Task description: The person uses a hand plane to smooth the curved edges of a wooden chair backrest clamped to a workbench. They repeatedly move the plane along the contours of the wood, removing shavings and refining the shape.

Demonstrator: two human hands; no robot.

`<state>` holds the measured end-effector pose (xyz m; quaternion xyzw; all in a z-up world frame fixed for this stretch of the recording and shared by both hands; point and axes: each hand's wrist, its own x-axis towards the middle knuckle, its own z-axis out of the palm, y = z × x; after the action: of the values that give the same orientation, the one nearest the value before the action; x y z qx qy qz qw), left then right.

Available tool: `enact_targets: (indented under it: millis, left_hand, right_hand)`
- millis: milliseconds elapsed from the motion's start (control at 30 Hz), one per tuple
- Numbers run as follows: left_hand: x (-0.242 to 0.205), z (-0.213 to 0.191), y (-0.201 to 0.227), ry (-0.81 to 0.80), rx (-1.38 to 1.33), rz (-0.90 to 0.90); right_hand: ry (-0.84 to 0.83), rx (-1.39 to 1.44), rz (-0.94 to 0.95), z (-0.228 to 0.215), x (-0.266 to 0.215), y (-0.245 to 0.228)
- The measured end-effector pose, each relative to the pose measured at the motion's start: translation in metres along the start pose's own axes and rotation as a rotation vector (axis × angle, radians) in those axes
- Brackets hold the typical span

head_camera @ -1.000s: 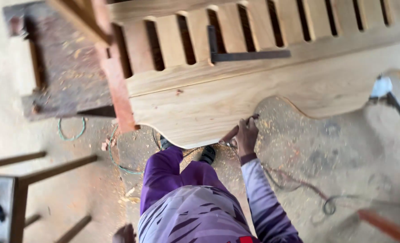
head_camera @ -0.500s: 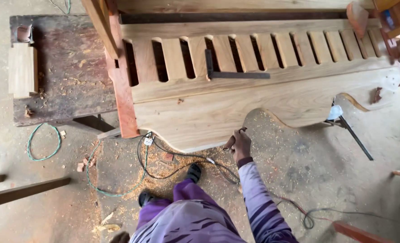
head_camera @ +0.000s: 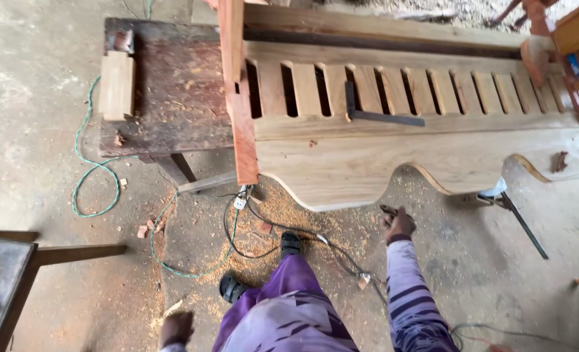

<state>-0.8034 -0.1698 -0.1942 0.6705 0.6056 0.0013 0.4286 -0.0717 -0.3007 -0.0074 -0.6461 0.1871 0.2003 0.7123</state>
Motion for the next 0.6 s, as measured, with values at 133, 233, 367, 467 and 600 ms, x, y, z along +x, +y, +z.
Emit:
enact_targets:
  millis: [133,233,367,467,600]
  left_hand:
    - [0.070,0.002,0.118,0.081,0.381,0.537]
    - [0.123,-0.026,0.232,-0.116,-0.613,-0.042]
    - [0.205,-0.037,0.319,-0.134,-0.728,-0.147]
    - [0.275,-0.041,0.349,-0.082,-0.667,-0.168]
    - [0.339,-0.026,0.351,-0.078,-0.397,0.003]
  right_hand:
    - [0.079,-0.163,-0.100,0.007,0.004,-0.016]
    - [0.028,-0.121,-0.120,0.009,0.025,-0.022]
    - [0.045,-0.247,-0.167,0.017,0.042,-0.032]
    - [0.153,-0.439,-0.240,0.047,0.052,-0.029]
    - [-0.011,-0.285,-0.020,0.036,0.096,0.004]
